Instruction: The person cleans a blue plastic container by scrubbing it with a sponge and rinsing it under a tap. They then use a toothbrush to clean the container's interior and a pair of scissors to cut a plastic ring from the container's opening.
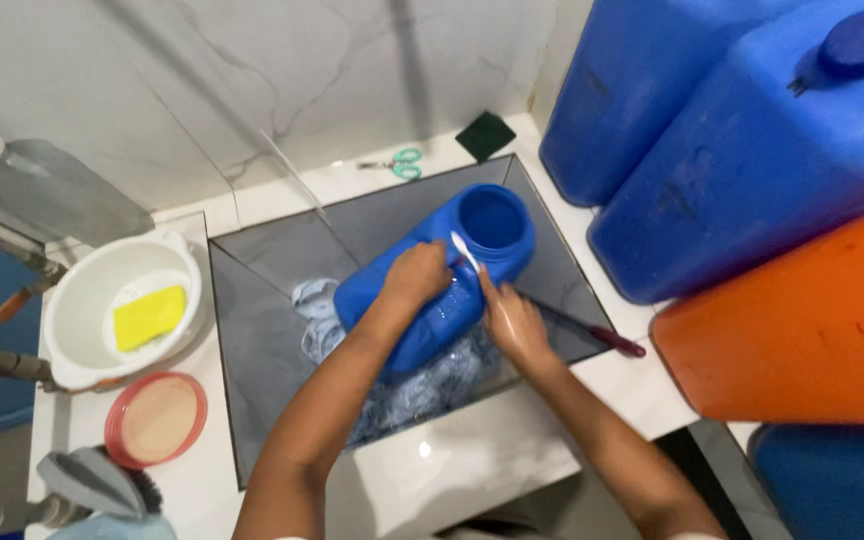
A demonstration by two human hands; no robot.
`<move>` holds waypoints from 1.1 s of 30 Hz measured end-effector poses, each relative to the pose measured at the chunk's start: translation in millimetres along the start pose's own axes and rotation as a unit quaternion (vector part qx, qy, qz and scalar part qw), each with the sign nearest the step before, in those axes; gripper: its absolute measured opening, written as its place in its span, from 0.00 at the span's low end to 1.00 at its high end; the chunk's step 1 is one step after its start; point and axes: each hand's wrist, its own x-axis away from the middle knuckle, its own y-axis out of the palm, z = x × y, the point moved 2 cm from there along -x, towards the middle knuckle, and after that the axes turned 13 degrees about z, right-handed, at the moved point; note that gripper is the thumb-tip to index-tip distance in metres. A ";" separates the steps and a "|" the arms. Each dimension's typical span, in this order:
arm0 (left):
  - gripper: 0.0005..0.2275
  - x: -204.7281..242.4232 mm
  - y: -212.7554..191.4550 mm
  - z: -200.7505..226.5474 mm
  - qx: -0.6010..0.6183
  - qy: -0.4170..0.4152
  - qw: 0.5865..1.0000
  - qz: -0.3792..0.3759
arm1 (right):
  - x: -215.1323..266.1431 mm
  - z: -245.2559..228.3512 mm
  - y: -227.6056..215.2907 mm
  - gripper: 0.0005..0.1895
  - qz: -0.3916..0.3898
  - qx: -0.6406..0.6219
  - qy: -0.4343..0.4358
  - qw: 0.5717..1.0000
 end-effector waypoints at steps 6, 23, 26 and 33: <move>0.13 -8.7 -13.7 6.2 -0.017 0.015 1.000 -0.012 | 0.3 -14.2 -33.1 0.43 -0.071 0.090 -0.057 0.992; 0.15 19.1 -1.1 5.6 0.033 -0.059 0.997 0.038 | 22.1 144.2 64.5 0.24 0.058 -0.173 0.114 0.977; 0.15 32.6 -8.8 12.6 0.039 -0.057 0.997 0.025 | -42.3 171.2 50.0 0.23 0.029 -0.232 0.189 0.954; 0.13 36.2 35.9 38.5 0.180 -0.105 0.973 -0.094 | -146.8 68.9 -28.1 0.22 -0.099 0.028 -0.025 0.994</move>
